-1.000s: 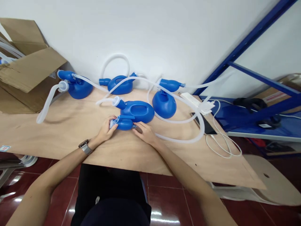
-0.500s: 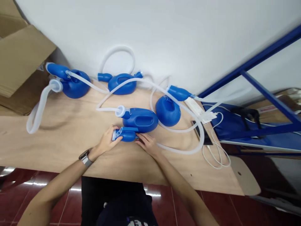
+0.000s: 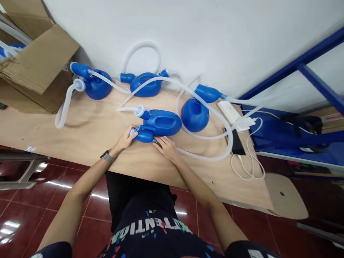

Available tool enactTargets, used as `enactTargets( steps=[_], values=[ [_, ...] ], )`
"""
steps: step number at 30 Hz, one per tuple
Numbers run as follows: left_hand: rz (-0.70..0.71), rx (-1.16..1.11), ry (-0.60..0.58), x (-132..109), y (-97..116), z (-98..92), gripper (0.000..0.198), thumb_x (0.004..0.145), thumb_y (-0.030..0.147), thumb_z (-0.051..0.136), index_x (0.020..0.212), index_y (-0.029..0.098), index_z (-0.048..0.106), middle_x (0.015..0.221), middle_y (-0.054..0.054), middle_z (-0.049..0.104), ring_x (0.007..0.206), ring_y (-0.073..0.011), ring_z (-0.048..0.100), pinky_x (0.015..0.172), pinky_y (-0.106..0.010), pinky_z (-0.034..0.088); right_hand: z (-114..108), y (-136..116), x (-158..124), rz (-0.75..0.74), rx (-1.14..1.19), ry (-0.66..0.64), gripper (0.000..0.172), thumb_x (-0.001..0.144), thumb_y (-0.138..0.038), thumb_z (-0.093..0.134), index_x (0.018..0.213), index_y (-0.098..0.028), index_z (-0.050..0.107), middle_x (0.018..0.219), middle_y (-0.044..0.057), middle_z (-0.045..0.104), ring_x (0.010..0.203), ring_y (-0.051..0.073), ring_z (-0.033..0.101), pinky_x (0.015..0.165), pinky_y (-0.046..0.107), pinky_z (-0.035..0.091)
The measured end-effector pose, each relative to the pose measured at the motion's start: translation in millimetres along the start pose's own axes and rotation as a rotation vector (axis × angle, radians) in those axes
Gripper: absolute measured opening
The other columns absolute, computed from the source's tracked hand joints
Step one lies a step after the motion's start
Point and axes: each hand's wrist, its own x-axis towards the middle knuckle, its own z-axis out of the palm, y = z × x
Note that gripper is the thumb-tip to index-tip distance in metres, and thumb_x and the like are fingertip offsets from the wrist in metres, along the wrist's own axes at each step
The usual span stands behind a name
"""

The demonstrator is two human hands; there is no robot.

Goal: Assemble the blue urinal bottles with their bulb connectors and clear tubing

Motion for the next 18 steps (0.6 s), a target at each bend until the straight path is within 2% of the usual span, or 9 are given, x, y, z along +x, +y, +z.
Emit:
enactTargets(
  steps=[9,18],
  values=[
    [-0.017,0.158,0.160,3.1,-0.2,0.3,0.049,0.098,0.067,0.057,0.109,0.021,0.069,0.114,-0.012,0.074,0.108,-0.0305,0.068,0.106,-0.047,0.052,-6.8,-4.4,7.3,-0.018,0.020,-0.083,0.041,0.116,-0.044,0.054,0.140,-0.019,0.076,0.127,0.013,0.082,0.115,0.028,0.072,0.098,0.039,0.060],
    [-0.075,0.160,0.161,7.2,4.2,-0.6,0.047,0.095,0.067,0.063,0.106,0.022,0.071,0.113,-0.010,0.076,0.107,-0.0296,0.068,0.106,-0.045,0.052,-9.9,-7.4,7.2,-0.031,0.027,-0.123,0.045,0.117,-0.043,0.051,0.143,-0.015,0.073,0.127,0.014,0.081,0.118,0.030,0.069,0.101,0.042,0.057]
  ],
)
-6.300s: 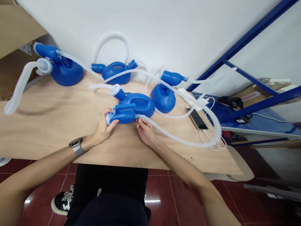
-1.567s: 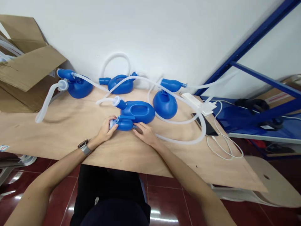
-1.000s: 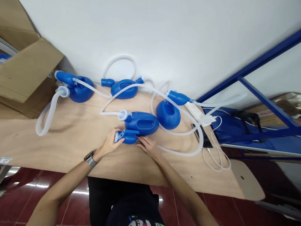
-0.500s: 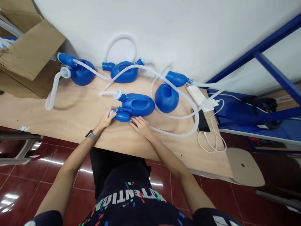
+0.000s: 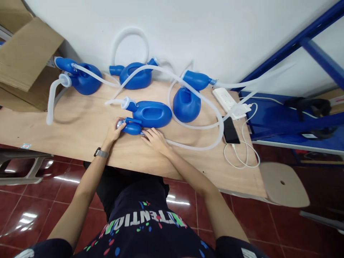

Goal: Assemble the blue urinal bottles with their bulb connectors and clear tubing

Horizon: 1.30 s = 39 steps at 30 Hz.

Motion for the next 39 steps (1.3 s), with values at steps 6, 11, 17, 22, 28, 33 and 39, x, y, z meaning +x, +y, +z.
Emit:
enactTargets(
  steps=[6,11,17,22,28,33,39],
  values=[
    [0.050,0.025,0.010,1,2,0.4,0.050,0.097,0.071,0.065,0.106,0.022,0.073,0.107,-0.010,0.075,0.103,-0.0288,0.068,0.102,-0.045,0.053,-3,-1,0,0.031,0.032,-0.047,0.045,0.117,-0.040,0.049,0.148,-0.015,0.070,0.135,0.016,0.077,0.124,0.032,0.066,0.105,0.044,0.056],
    [0.066,0.038,-0.001,-2,-2,3.0,0.056,0.100,0.074,0.062,0.112,0.021,0.074,0.110,-0.012,0.075,0.105,-0.0290,0.070,0.104,-0.046,0.054,-4,1,-3,0.038,0.044,-0.098,0.046,0.117,-0.039,0.046,0.150,-0.014,0.068,0.138,0.017,0.075,0.128,0.033,0.064,0.106,0.045,0.054],
    [0.062,0.005,0.029,-4,-9,9.7,0.065,0.098,0.078,0.066,0.115,0.016,0.074,0.110,-0.013,0.072,0.111,-0.0313,0.072,0.111,-0.056,0.053,-2,4,-7,0.061,0.067,-0.106,0.050,0.118,-0.038,0.040,0.154,-0.013,0.063,0.140,0.020,0.072,0.132,0.035,0.061,0.110,0.051,0.052],
    [0.093,0.028,0.011,1,-9,11.4,0.064,0.100,0.081,0.059,0.110,0.019,0.072,0.106,-0.010,0.071,0.112,-0.0317,0.072,0.111,-0.058,0.054,8,13,-11,0.035,0.140,0.025,0.044,0.115,-0.043,0.047,0.146,-0.018,0.067,0.146,0.019,0.065,0.136,0.037,0.058,0.117,0.063,0.048],
    [0.127,0.023,-0.007,3,-3,12.2,0.062,0.101,0.081,0.056,0.107,0.020,0.069,0.106,-0.012,0.070,0.108,-0.0300,0.070,0.108,-0.054,0.054,4,20,-12,0.249,0.133,0.319,0.055,0.114,-0.055,0.043,0.157,-0.022,0.055,0.159,0.019,0.048,0.155,0.043,0.043,0.127,0.077,0.034],
    [0.146,0.011,0.035,-3,3,13.7,0.058,0.104,0.075,0.057,0.114,0.019,0.069,0.112,-0.012,0.070,0.114,-0.0295,0.070,0.110,-0.050,0.052,-43,50,16,0.348,0.020,0.370,0.076,0.112,-0.068,0.043,0.173,-0.025,0.031,0.179,0.016,0.031,0.170,0.037,0.019,0.135,0.072,0.025],
    [-0.060,-0.176,0.198,-25,18,7.9,0.051,0.102,0.071,0.064,0.113,0.021,0.066,0.108,-0.007,0.069,0.107,-0.0238,0.071,0.098,-0.040,0.059,-65,76,34,0.312,0.113,0.209,0.091,0.105,-0.080,0.051,0.170,-0.016,0.041,0.167,0.021,0.046,0.157,0.040,0.041,0.132,0.067,0.034]
  ],
)
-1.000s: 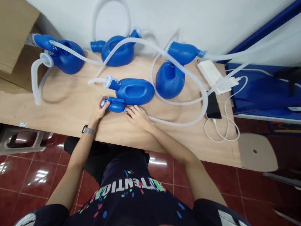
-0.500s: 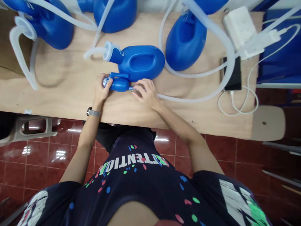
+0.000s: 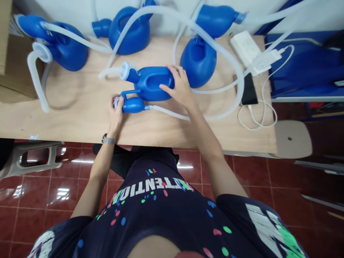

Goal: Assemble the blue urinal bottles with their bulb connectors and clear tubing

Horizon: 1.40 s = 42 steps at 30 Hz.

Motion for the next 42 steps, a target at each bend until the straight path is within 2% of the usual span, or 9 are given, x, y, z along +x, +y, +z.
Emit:
enactTargets(
  steps=[7,12,19,21,25,27,32,37,42],
  values=[
    [-0.501,-0.295,-0.263,-33,19,-24.7,0.048,0.100,0.070,0.066,0.107,0.023,0.058,0.087,-0.003,0.065,0.060,-0.0159,0.068,0.042,-0.023,0.046,-10,-79,-53,0.002,0.000,-0.117,0.075,0.114,-0.069,0.038,0.167,-0.017,0.051,0.150,0.020,0.058,0.145,0.038,0.054,0.125,0.063,0.046],
    [-0.720,-0.297,-0.411,-35,49,-58.6,0.050,0.098,0.066,0.071,0.121,0.025,0.053,0.098,-0.005,0.070,0.060,-0.0189,0.073,0.045,-0.031,0.061,-49,-90,-64,-0.079,0.234,-0.308,0.066,0.119,-0.060,0.022,0.155,-0.027,0.067,0.150,0.009,0.068,0.140,0.028,0.065,0.123,0.052,0.053],
    [-0.854,-0.392,-0.507,-52,90,-87.7,0.057,0.097,0.062,0.074,0.140,0.028,0.059,0.089,-0.006,0.074,0.068,-0.0249,0.079,0.052,-0.034,0.069,-102,-113,-119,-0.185,0.150,-0.335,0.058,0.108,-0.056,0.064,0.161,-0.032,0.060,0.159,0.010,0.066,0.155,0.040,0.054,0.121,0.067,0.055],
    [-0.893,-0.449,-0.515,-58,90,-87.2,0.059,0.096,0.067,0.074,0.139,0.028,0.060,0.091,-0.009,0.076,0.068,-0.0259,0.079,0.052,-0.035,0.069,-107,-138,-152,-0.123,0.178,-0.368,0.052,0.107,-0.051,0.068,0.158,-0.040,0.063,0.153,0.007,0.071,0.148,0.040,0.061,0.112,0.067,0.061],
    [-0.974,-0.568,-0.520,-66,83,-77.7,0.058,0.097,0.074,0.069,0.129,0.026,0.061,0.095,-0.009,0.077,0.066,-0.0243,0.078,0.054,-0.036,0.071,-95,-169,-195,-0.326,0.391,-0.606,0.032,0.107,-0.055,0.065,0.138,-0.059,0.072,0.132,-0.006,0.081,0.128,0.029,0.076,0.110,0.055,0.067],
    [-1.008,-0.623,-0.548,-70,82,-73.0,0.058,0.100,0.075,0.063,0.128,0.024,0.060,0.091,-0.009,0.075,0.065,-0.0242,0.078,0.053,-0.035,0.070,-78,-162,-191,-0.303,0.386,-0.511,0.030,0.106,-0.055,0.067,0.134,-0.051,0.076,0.125,-0.002,0.083,0.126,0.029,0.077,0.113,0.054,0.066],
    [-1.082,-0.844,-0.557,-79,90,-65.8,0.049,0.107,0.061,0.060,0.142,0.026,0.054,0.095,-0.007,0.077,0.067,-0.0237,0.081,0.054,-0.029,0.069,-34,-117,-132,0.093,0.512,0.173,0.060,0.102,-0.063,0.071,0.153,-0.033,0.059,0.145,0.010,0.074,0.140,0.033,0.069,0.119,0.061,0.060],
    [-0.902,-0.831,-0.520,-90,98,-51.3,0.074,0.106,0.076,0.049,0.165,0.039,0.026,0.129,-0.013,0.076,0.072,-0.0274,0.083,0.056,-0.037,0.071,-5,-121,-84,0.073,0.897,0.152,0.057,0.104,-0.079,0.053,0.138,-0.036,0.067,0.139,0.006,0.076,0.135,0.027,0.072,0.119,0.051,0.059],
    [-0.322,-0.401,-0.347,-102,90,-38.3,0.095,0.093,0.084,0.066,0.168,0.044,0.023,0.166,-0.019,0.048,0.111,-0.0340,0.080,0.075,-0.046,0.074,14,-135,-45,0.189,0.988,0.228,0.059,0.106,-0.081,0.045,0.115,-0.029,0.070,0.094,0.002,0.082,0.106,0.025,0.083,0.103,0.044,0.066]
  ],
)
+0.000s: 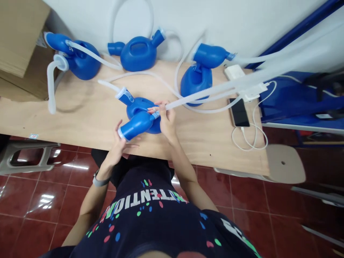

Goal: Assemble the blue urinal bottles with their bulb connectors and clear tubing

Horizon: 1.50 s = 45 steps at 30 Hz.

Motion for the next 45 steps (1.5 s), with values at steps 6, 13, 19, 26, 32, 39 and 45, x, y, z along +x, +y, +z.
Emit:
enactTargets(
  steps=[6,13,19,26,32,39,45],
  values=[
    [0.447,0.691,0.268,13,-18,7.4,0.069,0.094,0.062,0.080,0.146,0.025,0.056,0.149,-0.018,0.058,0.137,-0.0360,0.066,0.086,-0.044,0.071,-4,7,29,-0.050,-0.252,-0.094,0.080,0.104,-0.089,0.024,0.113,-0.030,0.076,0.128,0.007,0.082,0.134,0.029,0.073,0.124,0.050,0.052],
    [0.447,0.829,0.464,30,-7,20.9,0.058,0.096,0.065,0.074,0.130,0.018,0.067,0.111,-0.011,0.076,0.098,-0.0267,0.075,0.087,-0.041,0.063,-9,13,16,0.036,-0.415,-0.173,0.073,0.106,-0.083,0.040,0.145,-0.031,0.070,0.139,0.006,0.080,0.136,0.031,0.073,0.123,0.052,0.053],
    [0.464,0.884,0.427,50,28,22.4,0.058,0.097,0.064,0.073,0.133,0.018,0.071,0.105,-0.009,0.076,0.093,-0.0255,0.074,0.086,-0.040,0.061,1,20,1,-0.073,-0.463,-0.149,0.067,0.110,-0.075,0.038,0.146,-0.031,0.072,0.148,0.005,0.076,0.151,0.032,0.062,0.141,0.062,0.022],
    [0.421,0.782,0.308,66,36,23.3,0.062,0.100,0.059,0.074,0.147,0.021,0.060,0.135,-0.014,0.072,0.120,-0.0315,0.073,0.107,-0.049,0.060,-6,26,-6,0.019,-0.275,-0.238,0.087,0.105,-0.077,0.052,0.178,-0.036,0.029,0.160,0.005,0.067,0.148,0.032,0.064,0.137,0.060,0.036],
    [0.348,0.693,0.579,51,-17,36.8,0.113,0.092,0.049,0.087,0.174,0.032,0.011,0.176,-0.021,0.026,0.168,-0.0392,0.032,0.132,-0.066,0.038,29,31,-26,0.041,-0.092,-0.240,0.101,0.103,-0.079,0.056,0.181,-0.033,0.012,0.181,0.007,0.041,0.170,0.030,0.035,0.143,0.058,0.022],
    [0.326,0.840,0.759,32,-45,28.7,0.125,0.080,0.041,0.096,0.175,0.038,0.014,0.181,-0.022,0.002,0.170,-0.0530,0.019,0.130,-0.084,0.029,75,30,-17,0.052,0.205,-0.460,0.096,0.103,-0.085,0.047,0.178,-0.028,0.028,0.168,0.010,0.059,0.170,0.027,0.035,0.142,0.054,0.027],
    [0.278,0.837,0.790,53,-13,-36.3,0.118,0.082,0.038,0.091,0.177,0.034,0.020,0.183,-0.021,0.002,0.172,-0.0514,0.017,0.134,-0.078,0.024,34,6,-9,0.103,-0.062,-0.611,0.065,0.103,-0.074,0.060,0.153,-0.033,0.067,0.158,0.005,0.069,0.151,0.028,0.062,0.133,0.052,0.045]
  ],
)
